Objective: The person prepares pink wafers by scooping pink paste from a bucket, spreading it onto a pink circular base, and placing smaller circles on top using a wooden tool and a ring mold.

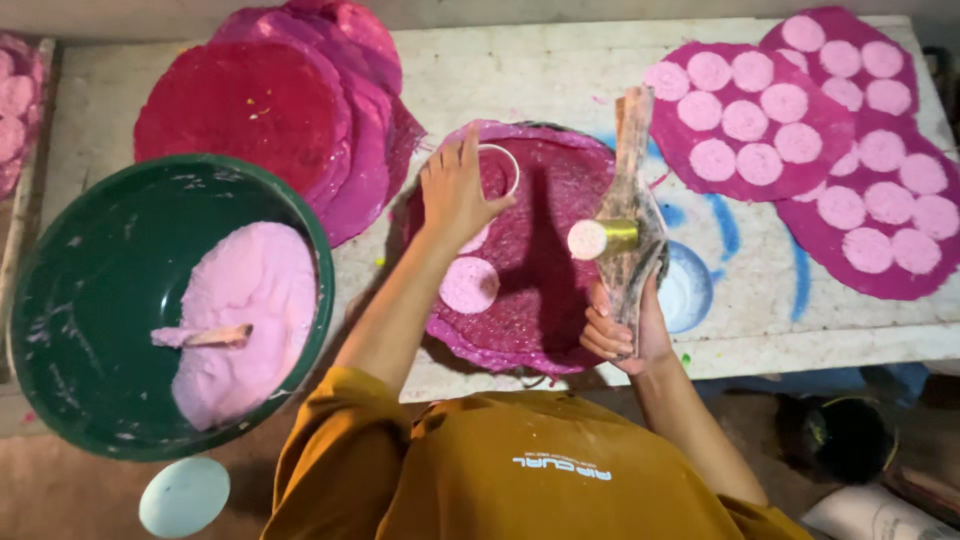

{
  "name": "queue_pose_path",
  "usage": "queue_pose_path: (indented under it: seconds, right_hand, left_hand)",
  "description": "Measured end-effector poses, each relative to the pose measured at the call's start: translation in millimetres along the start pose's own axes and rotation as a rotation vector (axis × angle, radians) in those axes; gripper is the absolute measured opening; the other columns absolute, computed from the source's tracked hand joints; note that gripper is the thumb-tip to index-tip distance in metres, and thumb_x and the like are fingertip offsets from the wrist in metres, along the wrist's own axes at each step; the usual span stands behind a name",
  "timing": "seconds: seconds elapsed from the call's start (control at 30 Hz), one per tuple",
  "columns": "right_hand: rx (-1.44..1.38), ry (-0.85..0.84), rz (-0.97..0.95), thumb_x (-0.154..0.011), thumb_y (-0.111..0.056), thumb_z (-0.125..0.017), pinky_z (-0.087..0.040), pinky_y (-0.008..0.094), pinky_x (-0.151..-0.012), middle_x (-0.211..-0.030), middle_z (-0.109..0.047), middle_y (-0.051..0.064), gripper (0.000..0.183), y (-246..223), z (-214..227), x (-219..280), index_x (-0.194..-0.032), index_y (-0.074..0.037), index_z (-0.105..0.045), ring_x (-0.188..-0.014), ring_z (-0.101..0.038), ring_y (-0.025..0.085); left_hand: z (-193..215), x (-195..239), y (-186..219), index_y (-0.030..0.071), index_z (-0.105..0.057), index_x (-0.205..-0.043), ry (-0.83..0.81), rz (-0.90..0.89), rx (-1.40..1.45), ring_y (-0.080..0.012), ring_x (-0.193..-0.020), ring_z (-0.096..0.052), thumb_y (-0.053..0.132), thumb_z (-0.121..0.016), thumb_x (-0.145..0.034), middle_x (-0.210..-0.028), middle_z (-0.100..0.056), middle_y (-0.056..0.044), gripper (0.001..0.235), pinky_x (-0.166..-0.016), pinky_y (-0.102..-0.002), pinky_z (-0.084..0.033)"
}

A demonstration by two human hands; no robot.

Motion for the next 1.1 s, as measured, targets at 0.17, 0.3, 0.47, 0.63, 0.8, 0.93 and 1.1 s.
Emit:
queue_pose_path:
  seconds: [0.17, 0.3, 0.47, 0.63, 0.8, 0.93, 1.1]
  right_hand:
    - [0.092, -0.006, 0.079, -0.097, -0.083, -0.030, -0.032, 0.027, -0.040, -0.052, -0.045, -0.002, 0.081, -26, 4, 19, -0.091, -0.007, -0.055, -0.037, -0.037, 0.011]
    - [1.073, 0.344, 0.244, -0.084, -0.083, -0.043, -0.040, 0.028, -0.038, -0.052, -0.058, 0.001, 0.077, -50, -31, 41, -0.084, -0.009, -0.063, -0.040, -0.051, 0.017]
    - [2.107, -0.316, 0.498, -0.083, -0.061, -0.075, -0.042, 0.036, -0.052, -0.065, -0.056, 0.006, 0.055, -74, -167, 54, -0.088, -0.007, -0.067, -0.056, -0.057, 0.026]
    - [2.207, -1.153, 0.774, -0.087, -0.065, -0.077, -0.041, 0.039, -0.047, -0.068, -0.053, 0.007, 0.064, -89, -243, -14, -0.085, -0.003, -0.061, -0.055, -0.054, 0.027]
    - [1.773, -0.990, -0.128, -0.098, -0.057, -0.061, -0.044, 0.045, -0.060, -0.075, -0.058, 0.011, 0.052, -63, -227, -22, -0.087, -0.005, -0.059, -0.069, -0.060, 0.036]
    - [1.495, -0.956, -0.322, -0.114, -0.049, -0.053, -0.044, 0.045, -0.068, -0.081, -0.058, 0.011, 0.050, -31, -212, -17, -0.092, -0.004, -0.055, -0.079, -0.062, 0.037]
    - [1.580, -0.966, -0.248, -0.105, -0.048, -0.059, -0.044, 0.045, -0.061, -0.070, -0.055, 0.008, 0.048, -23, -239, -37, -0.080, -0.007, -0.056, -0.066, -0.061, 0.032]
  left_hand:
    - [45, -3, 48, 0.006, -0.038, -0.157, -0.372, -0.061, 0.968, -0.0352, -0.147, -0.045, 0.064, -0.071, -0.081, -0.157, -0.049, -0.021, 0.102, -0.119, -0.047, -0.040]
    - [80, 46, 103, 0.001, -0.055, -0.136, -0.427, -0.610, 0.160, -0.0369, -0.118, -0.061, 0.050, -0.084, -0.076, -0.128, -0.064, -0.023, 0.083, -0.100, -0.046, -0.046]
    - [97, 115, 144, 0.012, -0.063, -0.125, -0.719, -0.593, 0.337, -0.0355, -0.095, -0.070, 0.040, -0.074, -0.083, -0.105, -0.072, -0.018, 0.052, -0.082, -0.045, -0.054]
    - [105, 148, 135, 0.016, -0.066, -0.115, -0.925, -0.601, 0.468, -0.0387, -0.085, -0.071, 0.034, -0.071, -0.083, -0.093, -0.073, -0.016, 0.036, -0.070, -0.049, -0.053]
    - [161, 176, 128, 0.022, -0.066, -0.121, -0.902, -0.494, 0.170, -0.0367, -0.079, -0.071, 0.032, -0.064, -0.090, -0.088, -0.072, -0.013, 0.032, -0.069, -0.050, -0.054]
    - [199, 211, 93, 0.019, -0.067, -0.113, -0.706, -0.414, 0.393, -0.0332, -0.086, -0.073, 0.033, -0.069, -0.088, -0.093, -0.074, -0.008, 0.028, -0.069, -0.045, -0.055]
    - [203, 226, -31, 0.012, -0.065, -0.118, -0.707, -0.227, 0.457, -0.0321, -0.095, -0.071, 0.021, -0.070, -0.084, -0.105, -0.073, -0.012, 0.036, -0.076, -0.045, -0.055]
Point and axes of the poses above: each hand's wrist, its own x-axis away from the middle knuckle, its own z-axis out of the back of the hand, y = z × x, the point moved 1 cm from there along -x, towards the middle knuckle
